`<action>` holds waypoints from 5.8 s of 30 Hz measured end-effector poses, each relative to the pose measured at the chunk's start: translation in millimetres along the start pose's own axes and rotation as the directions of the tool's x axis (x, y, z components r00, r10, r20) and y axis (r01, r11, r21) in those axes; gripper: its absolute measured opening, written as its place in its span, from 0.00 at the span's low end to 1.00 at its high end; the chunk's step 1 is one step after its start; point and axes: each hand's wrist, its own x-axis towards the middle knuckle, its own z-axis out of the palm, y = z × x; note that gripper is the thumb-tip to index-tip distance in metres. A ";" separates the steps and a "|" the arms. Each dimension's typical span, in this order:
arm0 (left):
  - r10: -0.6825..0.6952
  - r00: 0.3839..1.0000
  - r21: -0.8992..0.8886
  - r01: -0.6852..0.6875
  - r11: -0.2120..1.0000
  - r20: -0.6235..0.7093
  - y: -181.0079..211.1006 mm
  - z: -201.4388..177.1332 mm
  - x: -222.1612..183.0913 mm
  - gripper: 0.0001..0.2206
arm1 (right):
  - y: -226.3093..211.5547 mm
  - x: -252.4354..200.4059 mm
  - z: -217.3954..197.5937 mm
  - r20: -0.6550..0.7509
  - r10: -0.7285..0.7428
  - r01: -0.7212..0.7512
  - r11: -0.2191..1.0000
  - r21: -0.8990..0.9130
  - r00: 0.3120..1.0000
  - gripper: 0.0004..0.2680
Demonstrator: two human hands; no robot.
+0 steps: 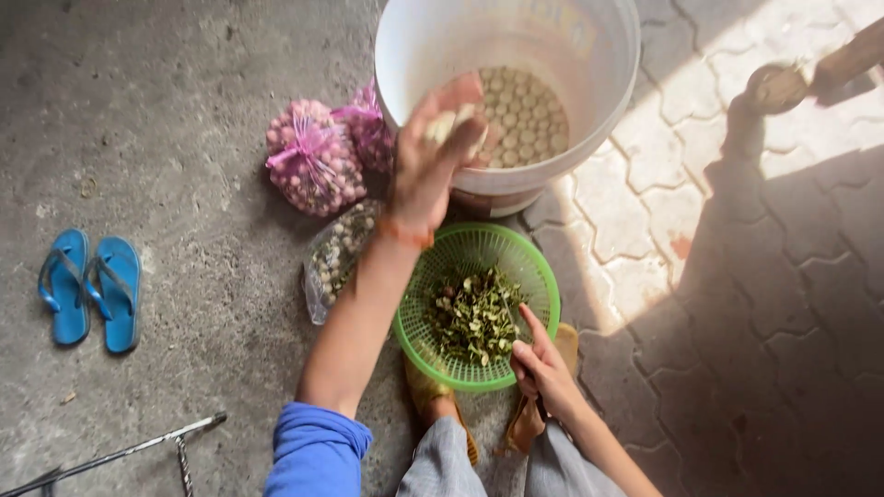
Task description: The person is using a small knife to trim the ends and peel the outer skin off shallots, placing the cleaned shallots into a large bucket.
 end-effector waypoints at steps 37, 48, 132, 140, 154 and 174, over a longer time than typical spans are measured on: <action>-0.092 0.790 -0.231 -0.065 0.971 -0.606 -265.0 -316.8 -179.7 0.07 | 24.2 40.5 -168.4 -0.542 -0.553 -0.199 0.560 -0.804 0.633 0.32; 0.580 0.726 0.923 0.215 0.319 -0.369 -177.1 -265.8 -189.9 0.25 | 34.9 30.0 -132.0 -0.459 -0.489 0.040 0.716 -0.697 0.742 0.31; 0.208 0.951 0.921 0.139 0.365 -0.227 -243.9 -230.7 -124.4 0.11 | 30.7 34.3 -14.2 0.041 -0.066 0.072 0.982 -0.174 0.997 0.28; 0.216 0.950 0.924 0.136 0.358 -0.224 -235.2 -220.2 -149.0 0.08 | 41.6 38.5 -14.8 0.121 -0.006 0.048 0.938 -0.342 0.993 0.24; -0.487 0.865 -0.545 0.351 0.762 -0.124 -274.9 -100.2 -229.6 0.18 | 63.4 42.4 -27.7 0.326 -0.169 0.273 0.912 -0.305 0.930 0.23; -0.539 0.842 -0.582 0.446 0.680 0.015 -272.2 -109.8 -207.9 0.13 | 43.5 33.8 -27.6 0.134 -0.010 -0.019 0.977 0.213 0.991 0.21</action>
